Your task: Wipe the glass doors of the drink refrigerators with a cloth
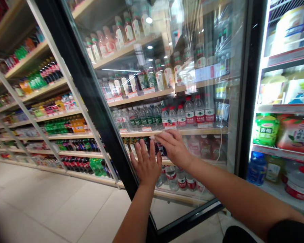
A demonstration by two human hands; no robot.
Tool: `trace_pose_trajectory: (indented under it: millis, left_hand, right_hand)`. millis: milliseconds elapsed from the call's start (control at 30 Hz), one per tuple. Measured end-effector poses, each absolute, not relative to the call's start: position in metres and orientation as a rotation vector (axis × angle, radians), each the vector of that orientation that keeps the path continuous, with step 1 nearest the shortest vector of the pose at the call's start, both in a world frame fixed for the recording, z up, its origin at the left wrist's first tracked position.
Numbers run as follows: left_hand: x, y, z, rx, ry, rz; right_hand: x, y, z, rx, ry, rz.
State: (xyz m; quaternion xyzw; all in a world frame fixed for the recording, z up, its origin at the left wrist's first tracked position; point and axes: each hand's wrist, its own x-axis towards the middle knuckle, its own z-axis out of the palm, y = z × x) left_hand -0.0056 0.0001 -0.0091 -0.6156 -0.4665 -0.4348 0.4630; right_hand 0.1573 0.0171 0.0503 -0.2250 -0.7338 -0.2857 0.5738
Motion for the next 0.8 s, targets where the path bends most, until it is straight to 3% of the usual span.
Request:
trace_pose_trajectory:
  millis: [100, 267, 467, 633, 800]
  left_hand:
    - [-0.006, 0.0, -0.009, -1.523, -1.156, -1.066]
    - [-0.005, -0.002, -0.008, -1.536, -1.168, -1.082]
    - [-0.005, -0.001, -0.008, -1.536, -1.154, -1.1]
    - [-0.005, -0.002, -0.007, -1.485, -1.14, -1.044]
    - [-0.006, -0.002, -0.008, -1.495, -1.133, -1.065]
  right_hand:
    - [0.164, 0.019, 0.052, -0.512, -1.796, -0.693]
    - [0.18, 0.028, 0.078, -0.679, -1.419, -0.725]
    - [0.167, 0.018, 0.058, -0.538, -1.716, -0.656]
    - [0.173, 0.025, 0.089, -0.645, -1.449, -0.675]
    - [0.16, 0.016, 0.054, -0.626, -1.599, -0.616]
